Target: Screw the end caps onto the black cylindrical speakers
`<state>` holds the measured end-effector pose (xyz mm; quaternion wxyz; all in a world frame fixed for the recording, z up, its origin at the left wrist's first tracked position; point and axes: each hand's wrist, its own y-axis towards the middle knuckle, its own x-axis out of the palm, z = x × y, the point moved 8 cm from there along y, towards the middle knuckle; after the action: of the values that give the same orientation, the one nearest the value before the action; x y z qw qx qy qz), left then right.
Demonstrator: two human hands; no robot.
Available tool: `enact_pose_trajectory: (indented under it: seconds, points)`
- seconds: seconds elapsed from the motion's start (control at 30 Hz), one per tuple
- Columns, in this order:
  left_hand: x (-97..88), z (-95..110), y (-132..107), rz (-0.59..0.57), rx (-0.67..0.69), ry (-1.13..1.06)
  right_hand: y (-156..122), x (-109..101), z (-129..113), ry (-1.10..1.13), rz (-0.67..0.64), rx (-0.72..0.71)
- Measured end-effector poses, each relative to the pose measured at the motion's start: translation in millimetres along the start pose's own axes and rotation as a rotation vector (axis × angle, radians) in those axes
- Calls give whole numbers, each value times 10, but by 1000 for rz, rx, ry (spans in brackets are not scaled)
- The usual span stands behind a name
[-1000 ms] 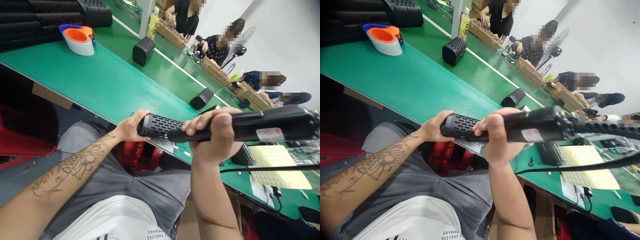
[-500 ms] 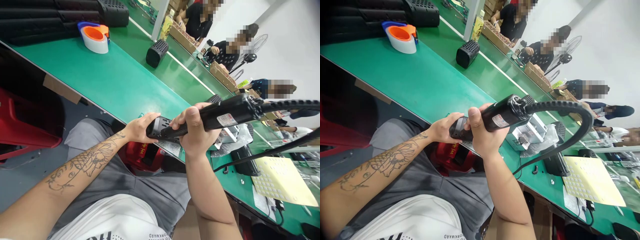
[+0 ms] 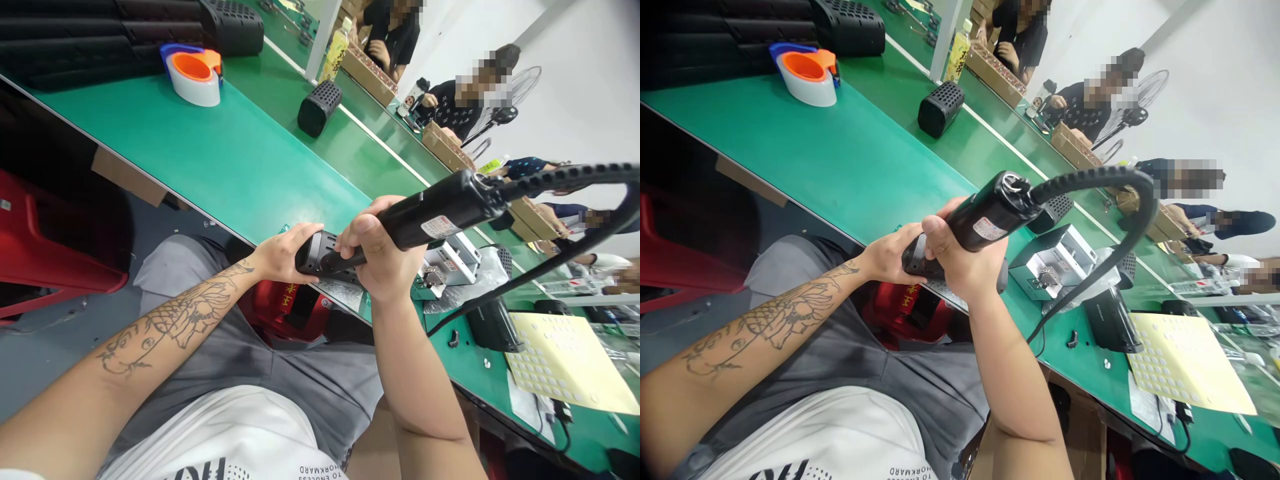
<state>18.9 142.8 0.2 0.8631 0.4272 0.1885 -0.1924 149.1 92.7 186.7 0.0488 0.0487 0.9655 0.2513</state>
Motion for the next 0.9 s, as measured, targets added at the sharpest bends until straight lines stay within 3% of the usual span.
enact_pose_trajectory:
  seconds: [0.27, 0.43, 0.53, 0.63, 0.73, 0.83, 0.9]
  points:
    - [21, -7, 3, -21, 2, -14, 23, 67, 68, 104, -139, -14]
    - [-55, 13, 29, 12, 35, -2, 3, 110, 100, 30, -120, 22]
    - [-73, 85, -27, 35, 22, 85, 0, 17, -81, 59, -43, -73]
    - [-51, 321, -248, 161, -39, 270, -7, -432, -408, 112, 164, -255]
    - [73, 695, -647, 307, -165, 372, -18, -1178, -613, -63, 429, -332]
    - [345, 1146, -1016, 309, -164, 327, -23, -1972, -553, -359, 656, -243]
    - [570, 1417, -1138, 225, -84, 248, -64, -2408, -425, -473, 779, -203]
